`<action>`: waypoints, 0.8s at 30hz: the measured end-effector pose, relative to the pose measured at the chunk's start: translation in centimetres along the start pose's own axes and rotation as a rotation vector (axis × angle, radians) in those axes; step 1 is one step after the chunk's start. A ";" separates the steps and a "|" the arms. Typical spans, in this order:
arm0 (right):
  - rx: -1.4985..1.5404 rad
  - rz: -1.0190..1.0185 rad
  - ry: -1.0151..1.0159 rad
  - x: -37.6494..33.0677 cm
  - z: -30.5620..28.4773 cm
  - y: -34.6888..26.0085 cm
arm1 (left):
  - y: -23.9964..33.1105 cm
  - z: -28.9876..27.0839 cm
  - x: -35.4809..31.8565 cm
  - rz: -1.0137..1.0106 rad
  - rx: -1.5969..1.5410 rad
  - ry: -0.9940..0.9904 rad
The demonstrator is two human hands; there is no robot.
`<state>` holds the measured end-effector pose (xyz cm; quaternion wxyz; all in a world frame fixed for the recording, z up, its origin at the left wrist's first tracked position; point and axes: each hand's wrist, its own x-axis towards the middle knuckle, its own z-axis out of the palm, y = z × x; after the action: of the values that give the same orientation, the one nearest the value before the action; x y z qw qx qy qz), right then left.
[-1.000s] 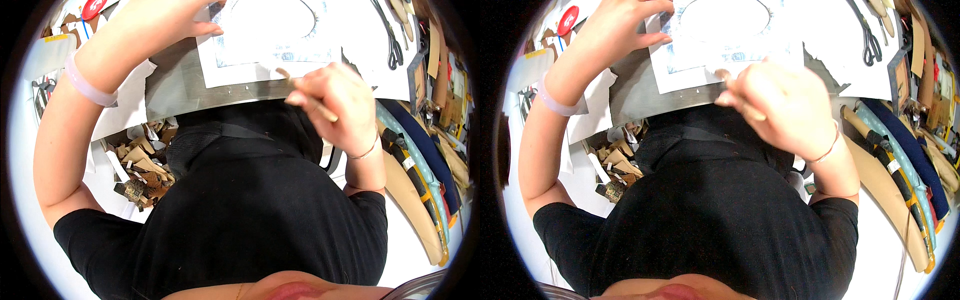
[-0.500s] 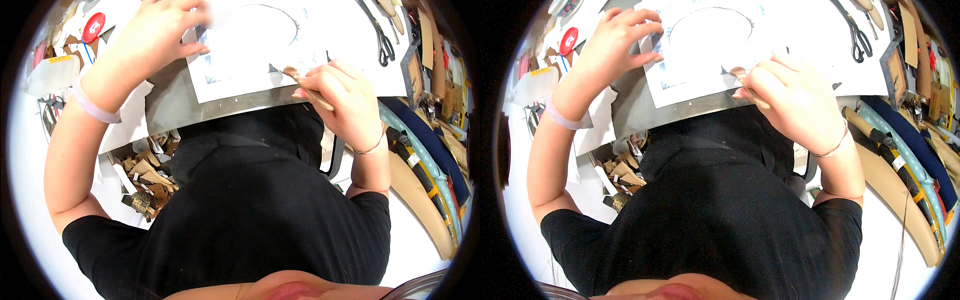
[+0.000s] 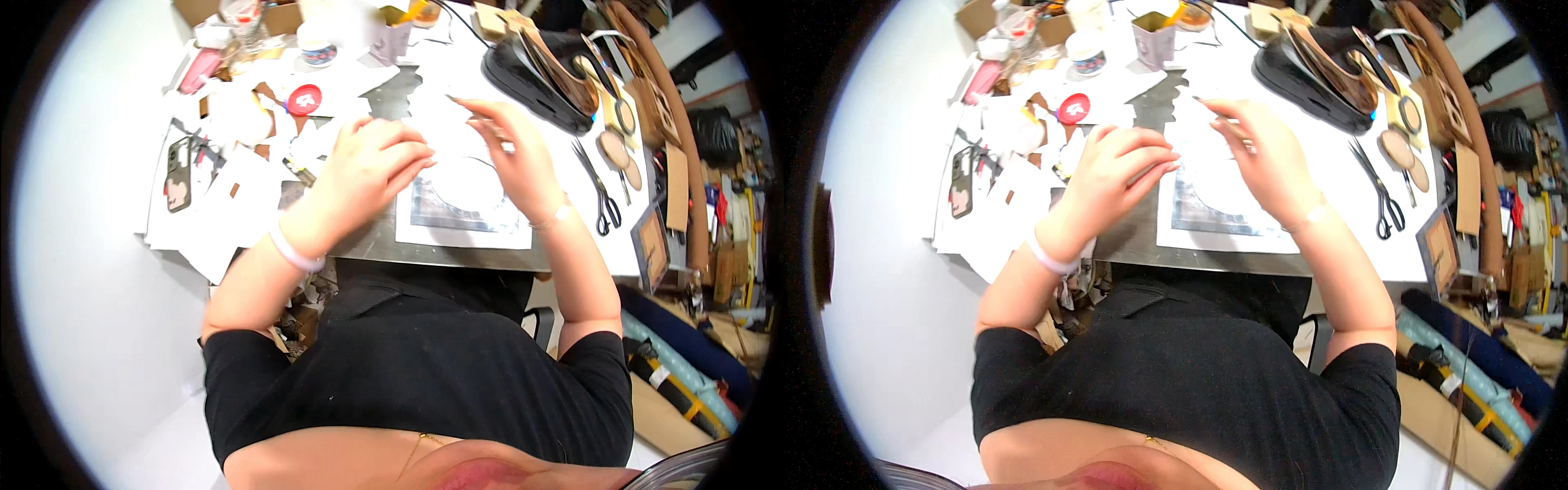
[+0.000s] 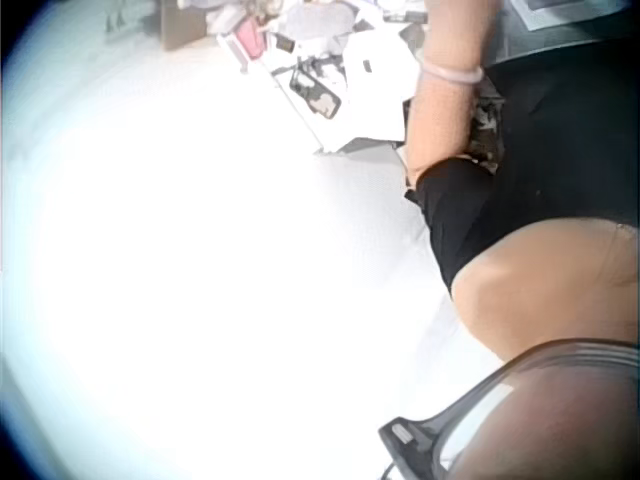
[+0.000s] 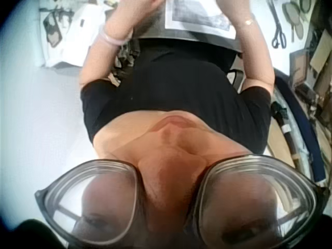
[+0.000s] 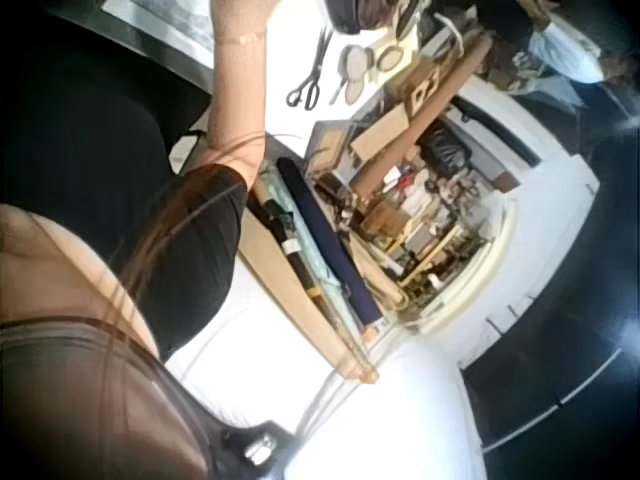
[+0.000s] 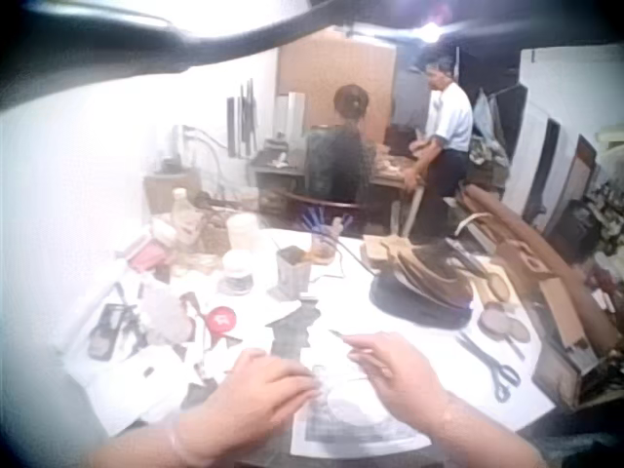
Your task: The person applies glue to a patterned paper frame, places it over a brown book cover, and smooths the edges. They then secure the assembly using multiple clamps.
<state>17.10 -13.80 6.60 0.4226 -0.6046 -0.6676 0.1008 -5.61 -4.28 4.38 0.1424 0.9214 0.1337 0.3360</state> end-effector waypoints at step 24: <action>0.126 0.019 0.176 -9.3 0.2 -4.8 | 17.0 -13.2 -1.8 0.224 -1.767 0.310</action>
<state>12.72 -23.16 5.45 0.5158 -0.5898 -0.6144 0.0930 -13.09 -18.28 19.02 0.7449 0.4283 -0.2457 0.4486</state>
